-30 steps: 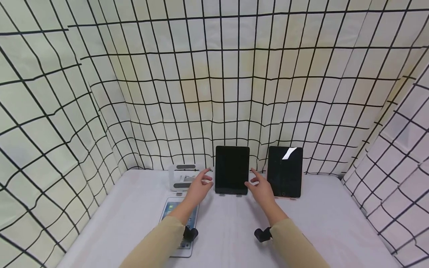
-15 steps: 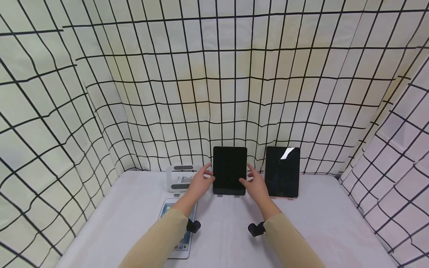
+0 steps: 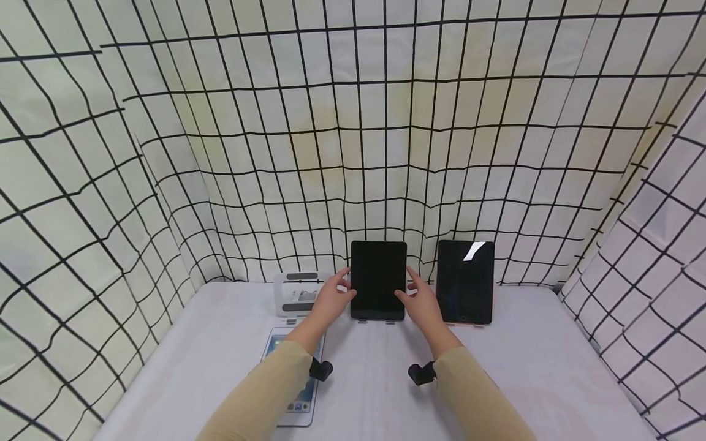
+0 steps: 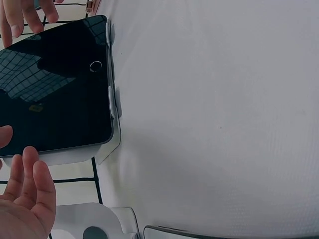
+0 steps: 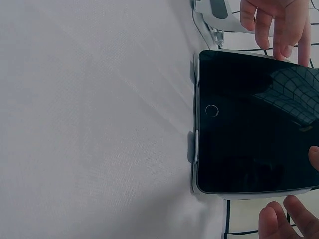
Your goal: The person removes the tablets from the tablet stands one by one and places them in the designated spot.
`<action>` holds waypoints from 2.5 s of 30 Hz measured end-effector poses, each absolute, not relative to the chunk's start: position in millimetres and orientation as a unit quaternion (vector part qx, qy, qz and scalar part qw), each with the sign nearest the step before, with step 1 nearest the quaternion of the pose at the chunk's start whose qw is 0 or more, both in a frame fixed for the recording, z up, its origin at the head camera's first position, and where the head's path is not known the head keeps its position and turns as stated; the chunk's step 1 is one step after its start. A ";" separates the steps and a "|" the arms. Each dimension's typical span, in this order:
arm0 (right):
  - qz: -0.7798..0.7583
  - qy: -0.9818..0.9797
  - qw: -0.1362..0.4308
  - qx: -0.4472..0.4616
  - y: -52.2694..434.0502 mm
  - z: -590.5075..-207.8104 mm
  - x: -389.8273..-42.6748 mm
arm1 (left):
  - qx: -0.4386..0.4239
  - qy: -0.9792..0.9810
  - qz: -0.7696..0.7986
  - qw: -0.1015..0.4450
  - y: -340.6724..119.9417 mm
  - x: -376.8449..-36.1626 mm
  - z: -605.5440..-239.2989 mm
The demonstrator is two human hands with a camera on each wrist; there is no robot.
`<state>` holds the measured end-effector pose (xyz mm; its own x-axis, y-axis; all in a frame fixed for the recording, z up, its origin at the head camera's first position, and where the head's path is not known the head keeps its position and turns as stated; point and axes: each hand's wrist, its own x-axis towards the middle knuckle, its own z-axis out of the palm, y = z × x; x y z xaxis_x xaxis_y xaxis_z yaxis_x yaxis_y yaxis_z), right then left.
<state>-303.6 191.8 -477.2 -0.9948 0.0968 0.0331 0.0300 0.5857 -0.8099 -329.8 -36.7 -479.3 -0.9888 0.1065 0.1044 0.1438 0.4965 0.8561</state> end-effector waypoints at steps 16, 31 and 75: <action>0.440 -0.896 0.052 -0.022 191.8 -478.9 -308.0 | -0.071 -0.865 -0.496 0.020 -35.4 -327.5 -479.0; 0.468 -0.880 0.083 -0.005 193.6 -486.6 -303.3 | -0.084 -0.857 -0.507 0.045 -38.7 -323.1 -481.0; 0.464 -0.875 0.129 0.055 203.5 -504.6 -311.9 | -0.124 -0.916 -0.366 0.102 -41.3 -331.4 -491.3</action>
